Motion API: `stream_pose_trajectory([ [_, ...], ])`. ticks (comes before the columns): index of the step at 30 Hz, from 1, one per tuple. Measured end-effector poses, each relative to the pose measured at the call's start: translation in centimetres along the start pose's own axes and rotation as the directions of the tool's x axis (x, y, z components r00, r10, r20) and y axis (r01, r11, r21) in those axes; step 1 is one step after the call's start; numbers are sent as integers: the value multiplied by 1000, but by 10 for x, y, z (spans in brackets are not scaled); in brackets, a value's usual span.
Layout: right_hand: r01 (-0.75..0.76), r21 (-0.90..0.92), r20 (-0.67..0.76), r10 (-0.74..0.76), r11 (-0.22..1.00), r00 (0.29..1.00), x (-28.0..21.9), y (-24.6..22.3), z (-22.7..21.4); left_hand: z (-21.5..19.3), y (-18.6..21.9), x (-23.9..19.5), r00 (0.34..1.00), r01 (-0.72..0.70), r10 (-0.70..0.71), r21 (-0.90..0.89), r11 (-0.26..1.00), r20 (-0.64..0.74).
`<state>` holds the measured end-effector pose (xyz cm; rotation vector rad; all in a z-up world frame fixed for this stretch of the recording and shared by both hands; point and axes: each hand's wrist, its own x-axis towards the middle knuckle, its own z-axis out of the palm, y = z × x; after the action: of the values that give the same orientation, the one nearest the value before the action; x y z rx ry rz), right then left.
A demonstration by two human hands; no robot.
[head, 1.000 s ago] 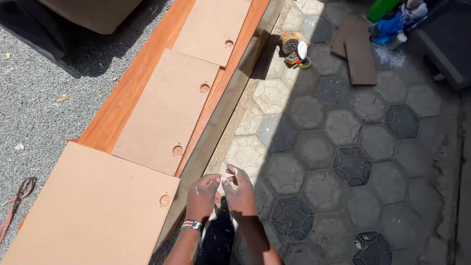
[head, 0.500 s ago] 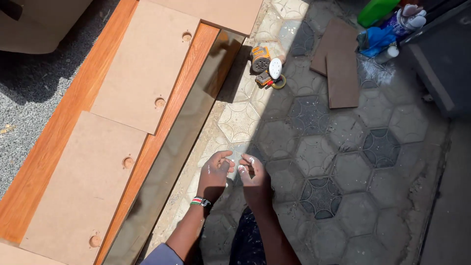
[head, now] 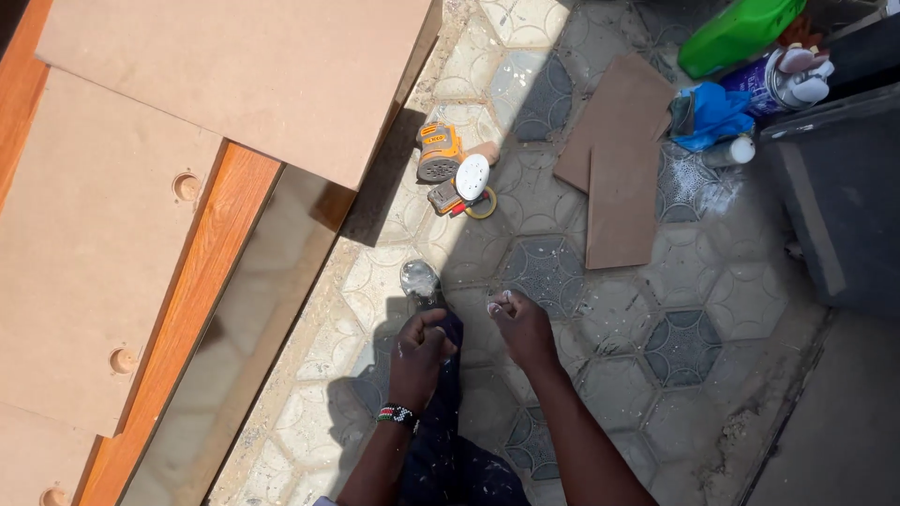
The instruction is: The person aligns and fits wooden panels together to form a furniture structure. They then use masking tape and a red marker to label specific circular holes on the panels with letters.
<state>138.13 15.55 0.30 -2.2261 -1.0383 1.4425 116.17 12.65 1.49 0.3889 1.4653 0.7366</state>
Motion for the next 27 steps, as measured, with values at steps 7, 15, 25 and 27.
stream_pose_trajectory([
  [7,-213,97,67,207,972,976,275,71,27,104,-54,241,983,181,-185,-155,971,-10],
  [15,-426,552,265,333,717,905,538,234,146,165,-73,347,868,337,-426,-329,882,-254],
  [25,-705,422,212,694,570,688,556,184,145,182,-118,366,720,419,-582,-430,800,-379],
  [27,-650,399,128,663,646,737,544,174,129,189,-122,367,721,433,-589,-427,794,-365],
])
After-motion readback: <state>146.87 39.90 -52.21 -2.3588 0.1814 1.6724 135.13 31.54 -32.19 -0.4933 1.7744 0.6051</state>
